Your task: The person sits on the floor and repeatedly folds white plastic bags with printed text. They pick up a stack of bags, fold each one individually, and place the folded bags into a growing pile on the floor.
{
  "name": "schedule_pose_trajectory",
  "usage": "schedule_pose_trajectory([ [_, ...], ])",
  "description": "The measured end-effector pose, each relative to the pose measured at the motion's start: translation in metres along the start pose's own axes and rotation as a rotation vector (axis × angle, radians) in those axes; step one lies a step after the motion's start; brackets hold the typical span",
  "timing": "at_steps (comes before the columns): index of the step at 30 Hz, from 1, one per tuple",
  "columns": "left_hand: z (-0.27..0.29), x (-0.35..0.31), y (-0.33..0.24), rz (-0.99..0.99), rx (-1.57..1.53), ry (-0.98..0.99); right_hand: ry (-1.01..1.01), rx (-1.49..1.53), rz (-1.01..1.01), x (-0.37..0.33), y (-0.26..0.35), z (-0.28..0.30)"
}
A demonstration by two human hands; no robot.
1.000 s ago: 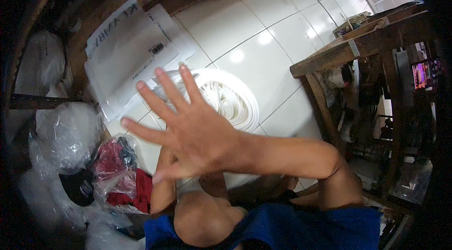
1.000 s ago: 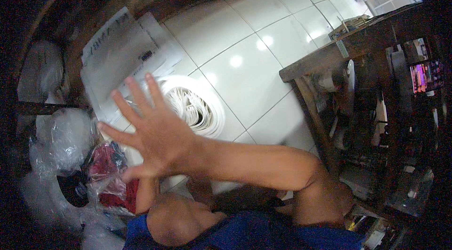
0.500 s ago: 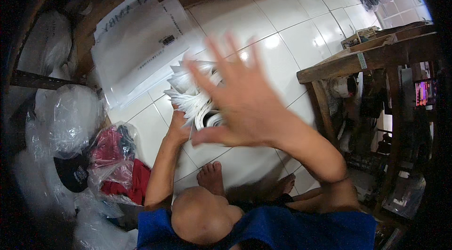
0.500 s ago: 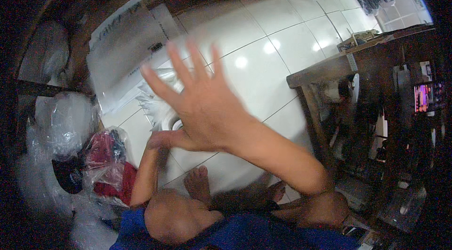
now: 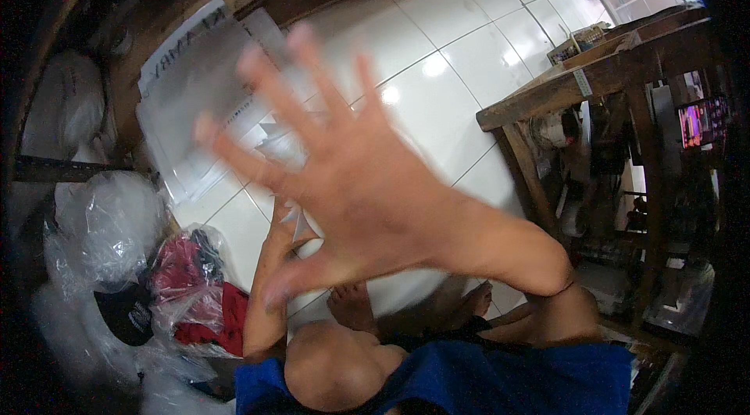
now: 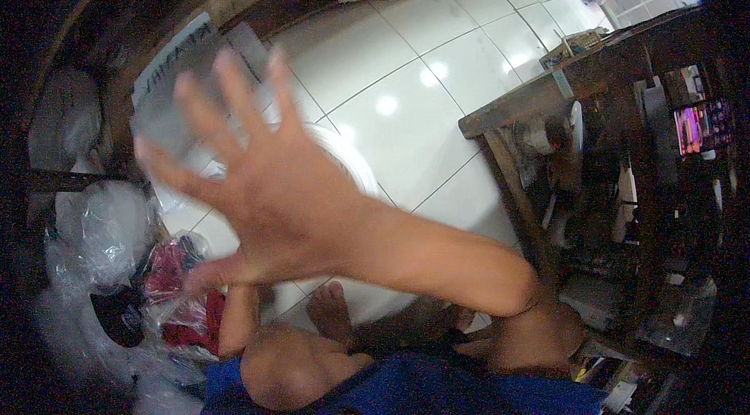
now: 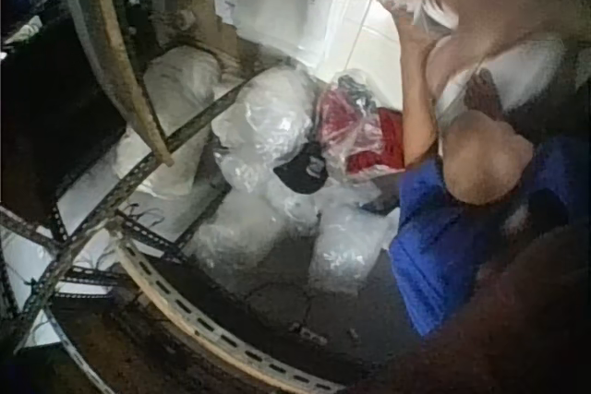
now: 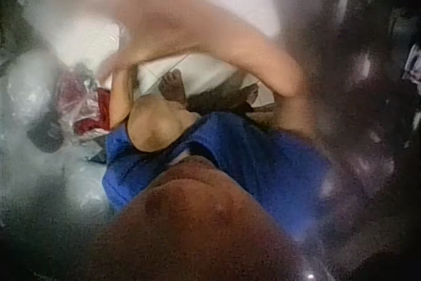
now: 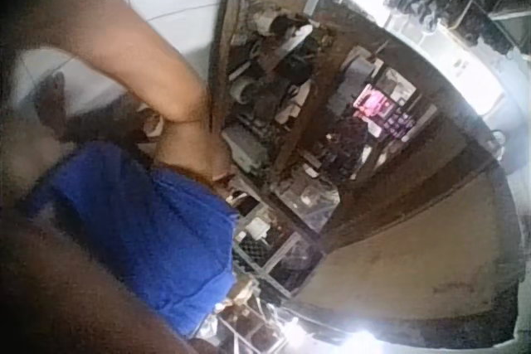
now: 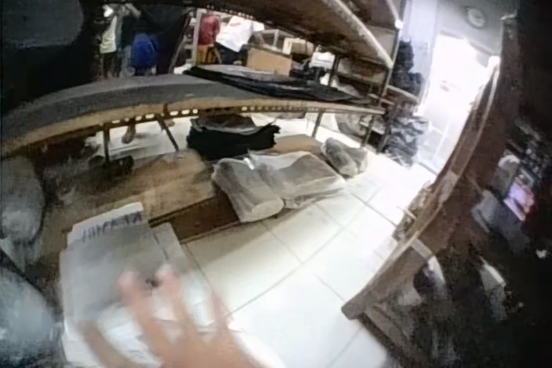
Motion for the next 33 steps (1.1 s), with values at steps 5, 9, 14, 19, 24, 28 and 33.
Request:
schedule_pose_trajectory([
  [5,0.01,0.036,0.008,-0.014,0.028,-0.019,0.049,-0.139,-0.088,-0.004,-0.03,-0.002],
  [9,0.004,0.044,0.004,-0.022,0.029,0.012,0.125,-0.132,-0.121,-0.022,-0.05,-0.035],
  [14,0.0,0.034,-0.005,-0.026,0.027,0.035,0.077,-0.036,-0.025,-0.018,-0.018,-0.031],
  [19,-0.001,0.017,-0.013,-0.023,0.029,0.074,0.016,0.083,0.071,-0.012,0.022,0.001],
  [24,0.011,0.024,0.0,-0.009,0.06,0.01,0.073,0.01,-0.02,-0.019,0.001,-0.002],
  [28,0.013,0.039,0.001,-0.021,0.081,0.013,0.25,-0.097,-0.196,-0.038,-0.042,-0.025],
  [33,0.027,0.027,0.011,0.021,0.119,-0.016,-0.353,0.67,-0.298,-0.114,-0.069,0.02],
])
Point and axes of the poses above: each hand's wrist, its own x-axis towards the middle knuckle, its own z-axis out of the back of the hand, y = z × x, the point moved 6 cm from there along x, towards the middle knuckle, and after that the axes turned 7 degrees about y, right-handed, at the moved point
